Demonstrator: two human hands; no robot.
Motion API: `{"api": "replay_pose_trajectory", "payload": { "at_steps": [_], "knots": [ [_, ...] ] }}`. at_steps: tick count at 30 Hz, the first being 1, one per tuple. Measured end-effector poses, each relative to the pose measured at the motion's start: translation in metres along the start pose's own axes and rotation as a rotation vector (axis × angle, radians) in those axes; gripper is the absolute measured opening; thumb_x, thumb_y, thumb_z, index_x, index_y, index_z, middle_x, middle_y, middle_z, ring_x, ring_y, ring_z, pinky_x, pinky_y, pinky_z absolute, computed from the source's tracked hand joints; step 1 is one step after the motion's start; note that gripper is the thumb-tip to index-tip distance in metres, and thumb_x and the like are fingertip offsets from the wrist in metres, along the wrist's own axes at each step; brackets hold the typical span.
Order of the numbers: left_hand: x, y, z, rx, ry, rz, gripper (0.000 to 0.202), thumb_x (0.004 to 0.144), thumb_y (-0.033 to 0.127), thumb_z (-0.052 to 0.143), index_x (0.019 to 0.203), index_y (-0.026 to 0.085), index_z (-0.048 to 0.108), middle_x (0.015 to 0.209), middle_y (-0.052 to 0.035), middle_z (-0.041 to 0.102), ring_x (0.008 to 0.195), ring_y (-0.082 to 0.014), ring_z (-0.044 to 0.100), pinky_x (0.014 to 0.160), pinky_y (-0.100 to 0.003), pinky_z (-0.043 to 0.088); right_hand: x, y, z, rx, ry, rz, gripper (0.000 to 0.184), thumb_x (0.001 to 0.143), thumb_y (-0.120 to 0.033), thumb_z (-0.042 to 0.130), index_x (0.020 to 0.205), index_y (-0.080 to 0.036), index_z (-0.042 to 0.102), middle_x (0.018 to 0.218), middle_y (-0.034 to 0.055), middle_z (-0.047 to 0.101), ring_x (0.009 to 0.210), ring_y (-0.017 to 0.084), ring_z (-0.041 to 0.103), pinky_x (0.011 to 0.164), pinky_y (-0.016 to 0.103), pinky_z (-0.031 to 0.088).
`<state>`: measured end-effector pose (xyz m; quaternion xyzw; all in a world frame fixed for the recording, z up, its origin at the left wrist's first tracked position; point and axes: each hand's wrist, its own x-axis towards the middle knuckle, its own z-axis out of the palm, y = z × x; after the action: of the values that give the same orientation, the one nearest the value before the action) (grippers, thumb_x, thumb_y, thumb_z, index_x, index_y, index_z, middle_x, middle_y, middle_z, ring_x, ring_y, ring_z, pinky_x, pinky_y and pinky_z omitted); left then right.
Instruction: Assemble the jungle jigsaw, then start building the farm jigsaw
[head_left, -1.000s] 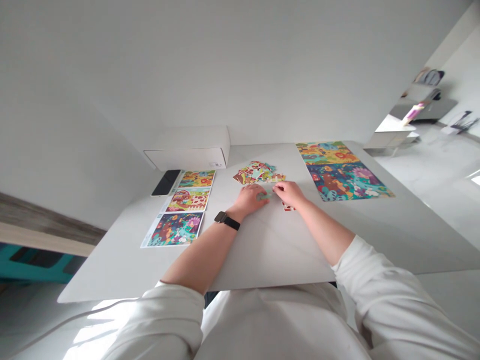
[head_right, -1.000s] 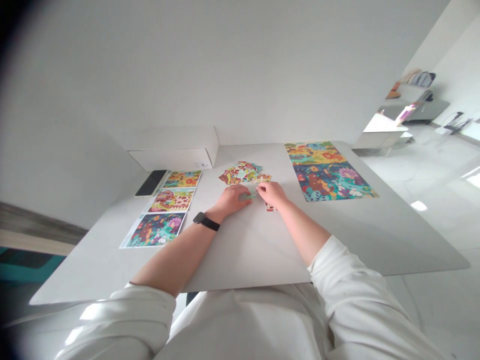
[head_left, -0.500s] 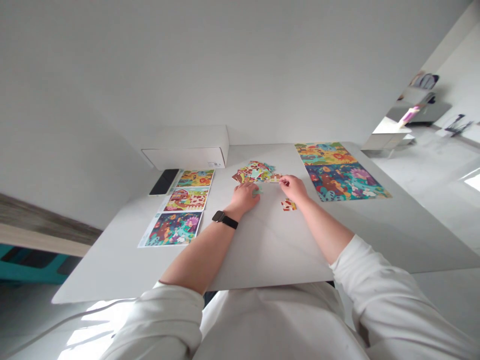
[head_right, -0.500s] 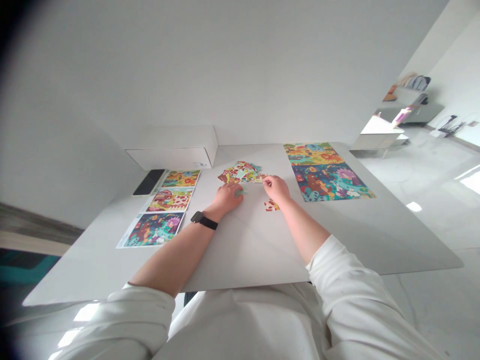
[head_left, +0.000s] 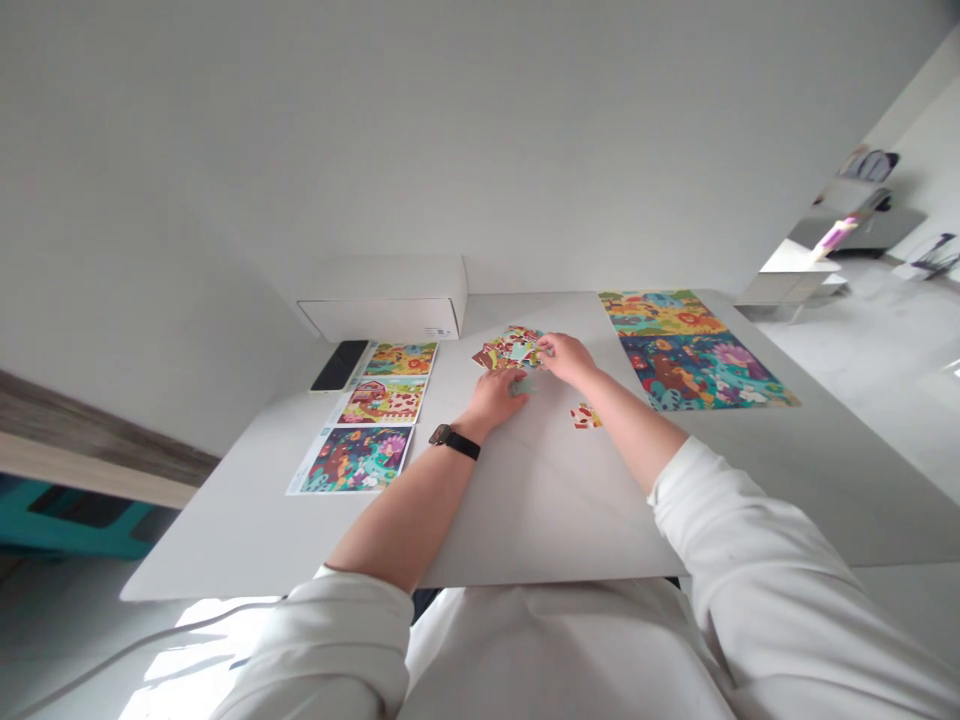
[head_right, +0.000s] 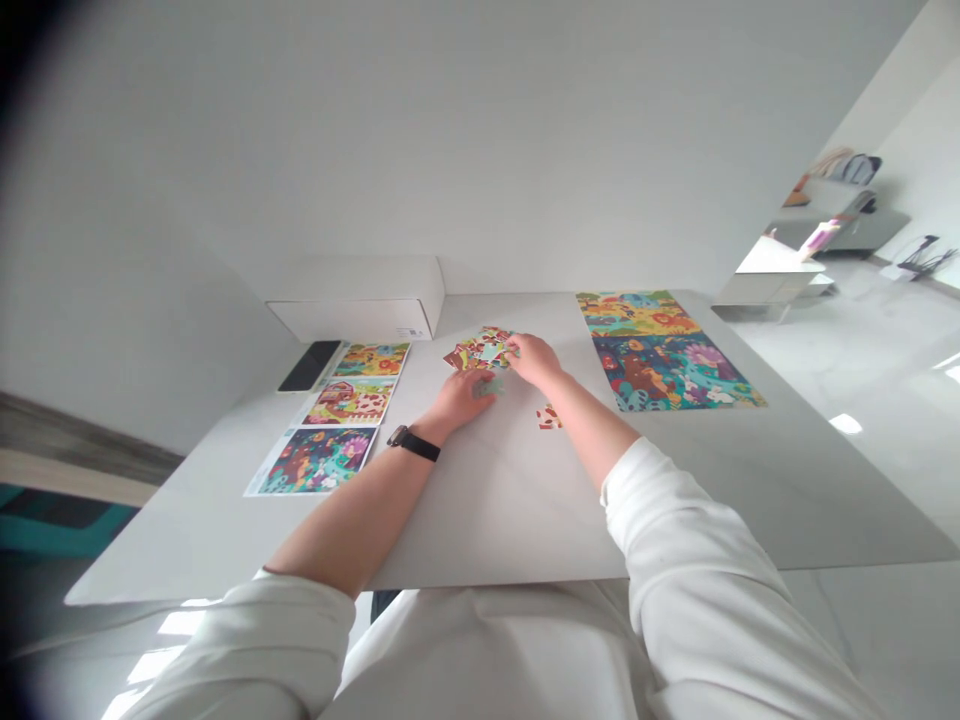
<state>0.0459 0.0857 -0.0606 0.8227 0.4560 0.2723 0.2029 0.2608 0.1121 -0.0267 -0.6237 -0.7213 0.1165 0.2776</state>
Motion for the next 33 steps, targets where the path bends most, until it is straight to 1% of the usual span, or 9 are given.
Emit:
{"api": "replay_pose_trajectory", "payload": {
  "at_steps": [7,14,17,19,21,22,25,29,33],
  "knots": [
    [-0.008,0.016,-0.005,0.161,-0.058,-0.040,0.043,0.088,0.033,0.080,0.130,0.028,0.076,0.137,-0.0063,0.077,0.134,-0.0340,0.065,0.118,-0.048,0.047,0.029,-0.018,0.025,-0.184,-0.105,-0.079,0.034,0.095,-0.023,0.074,0.129,-0.023,0.075,0.135,0.0110,0.076,0.124,0.029,0.069,0.113,0.041,0.050],
    [-0.006,0.016,-0.002,0.137,-0.057,-0.004,0.039,0.088,0.029,0.081,0.127,0.029,0.078,0.133,-0.0067,0.079,0.134,-0.0355,0.065,0.117,-0.051,0.048,0.028,-0.022,0.027,-0.223,-0.074,-0.051,0.057,0.084,-0.023,0.086,0.139,-0.023,0.072,0.136,0.0155,0.071,0.125,0.034,0.065,0.113,0.046,0.049],
    [-0.005,0.013,0.000,0.095,-0.019,0.025,0.035,0.088,0.028,0.081,0.123,0.027,0.079,0.131,-0.0087,0.079,0.130,-0.0352,0.068,0.116,-0.051,0.050,0.028,-0.024,0.024,-0.173,-0.022,-0.037,0.052,0.082,-0.017,0.084,0.134,-0.025,0.075,0.131,0.0143,0.073,0.121,0.033,0.067,0.110,0.044,0.051],
    [-0.005,0.012,0.000,0.048,0.070,0.036,0.028,0.092,0.027,0.077,0.120,0.025,0.079,0.131,-0.0102,0.078,0.128,-0.0333,0.069,0.114,-0.049,0.051,0.028,-0.024,0.022,-0.026,0.027,0.021,0.034,0.085,-0.017,0.080,0.118,-0.024,0.081,0.120,0.0113,0.078,0.112,0.029,0.070,0.104,0.040,0.053],
    [-0.004,0.011,-0.001,-0.013,0.189,0.037,0.023,0.096,0.024,0.071,0.118,0.023,0.077,0.127,-0.0111,0.079,0.124,-0.0305,0.071,0.112,-0.046,0.053,0.025,-0.023,0.018,0.245,0.066,0.142,0.014,0.088,-0.024,0.079,0.101,-0.022,0.081,0.101,0.0072,0.080,0.095,0.024,0.073,0.092,0.037,0.057],
    [-0.004,0.011,-0.002,-0.047,0.242,0.034,0.021,0.097,0.023,0.069,0.117,0.022,0.076,0.124,-0.0112,0.079,0.120,-0.0289,0.072,0.110,-0.045,0.053,0.022,-0.022,0.015,0.408,0.079,0.204,0.012,0.087,-0.029,0.080,0.096,-0.021,0.080,0.093,0.0051,0.079,0.087,0.022,0.073,0.085,0.035,0.058],
    [-0.002,0.010,-0.004,-0.151,0.342,-0.016,0.015,0.100,0.024,0.066,0.112,0.021,0.074,0.110,-0.0095,0.081,0.106,-0.0243,0.074,0.100,-0.039,0.056,0.006,-0.019,0.005,0.840,0.081,0.302,0.031,0.076,-0.044,0.091,0.089,-0.021,0.074,0.083,0.0009,0.076,0.073,0.017,0.069,0.068,0.029,0.056],
    [0.000,0.010,-0.005,-0.263,0.349,-0.123,0.015,0.104,0.032,0.061,0.105,0.022,0.073,0.102,-0.0063,0.081,0.094,-0.0210,0.074,0.087,-0.032,0.054,-0.026,-0.016,-0.007,1.196,0.010,0.386,0.035,0.068,-0.035,0.098,0.085,-0.022,0.070,0.081,-0.0003,0.075,0.072,0.014,0.070,0.067,0.025,0.058],
    [-0.002,0.013,-0.005,-0.322,0.273,-0.129,0.025,0.106,0.040,0.059,0.096,0.022,0.074,0.094,-0.0046,0.080,0.088,-0.0208,0.072,0.081,-0.031,0.052,-0.052,-0.015,-0.013,1.445,0.080,0.511,0.026,0.073,-0.021,0.094,0.084,-0.023,0.070,0.081,0.0001,0.077,0.073,0.014,0.072,0.071,0.026,0.064]
  ]
}}
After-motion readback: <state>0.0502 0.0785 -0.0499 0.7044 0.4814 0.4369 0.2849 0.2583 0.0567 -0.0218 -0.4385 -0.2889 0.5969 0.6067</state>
